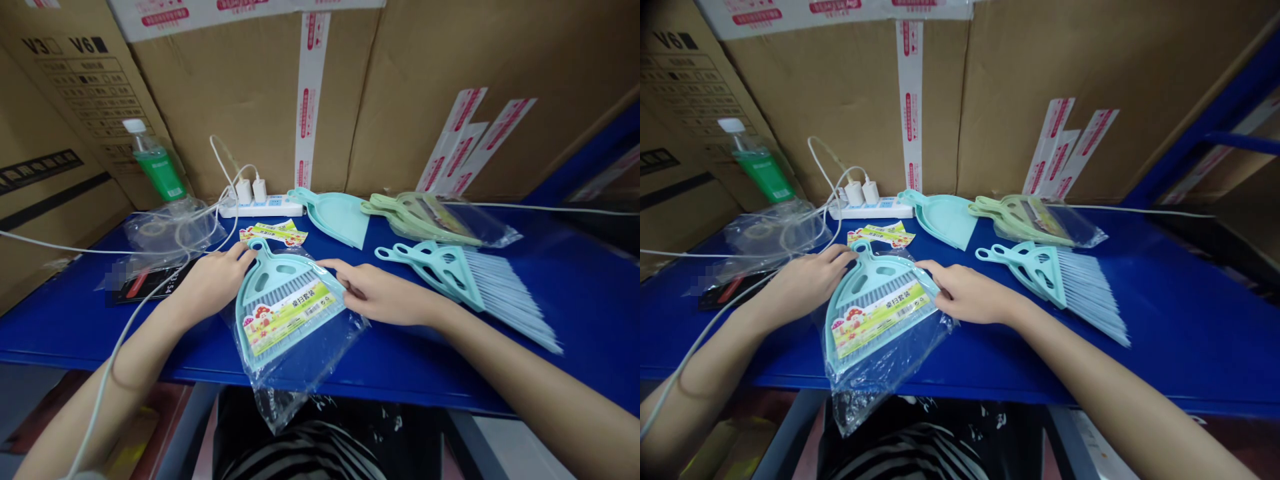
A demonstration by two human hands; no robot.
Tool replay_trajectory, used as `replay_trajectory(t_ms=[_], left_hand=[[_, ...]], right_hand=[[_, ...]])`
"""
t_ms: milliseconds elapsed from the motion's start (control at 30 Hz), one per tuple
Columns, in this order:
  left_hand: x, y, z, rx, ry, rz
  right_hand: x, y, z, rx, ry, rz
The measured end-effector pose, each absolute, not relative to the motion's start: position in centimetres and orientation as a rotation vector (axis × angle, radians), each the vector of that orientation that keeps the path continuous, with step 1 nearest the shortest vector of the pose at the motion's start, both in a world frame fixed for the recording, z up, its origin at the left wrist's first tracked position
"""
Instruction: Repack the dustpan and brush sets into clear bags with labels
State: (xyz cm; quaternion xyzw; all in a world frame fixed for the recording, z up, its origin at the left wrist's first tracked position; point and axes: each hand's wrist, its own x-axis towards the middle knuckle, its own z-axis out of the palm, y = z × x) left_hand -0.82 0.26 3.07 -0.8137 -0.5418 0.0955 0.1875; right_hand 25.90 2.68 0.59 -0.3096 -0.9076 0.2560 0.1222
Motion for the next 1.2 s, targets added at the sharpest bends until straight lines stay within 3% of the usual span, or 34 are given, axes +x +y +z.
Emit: replay_trajectory(t_ms=[1200], left_hand=[[-0.9, 0.4, 2.8, -2.562, -1.241, 0.13]], right_hand=[[27.1, 2.3, 1.8, -0.755, -2.774, 0.949]])
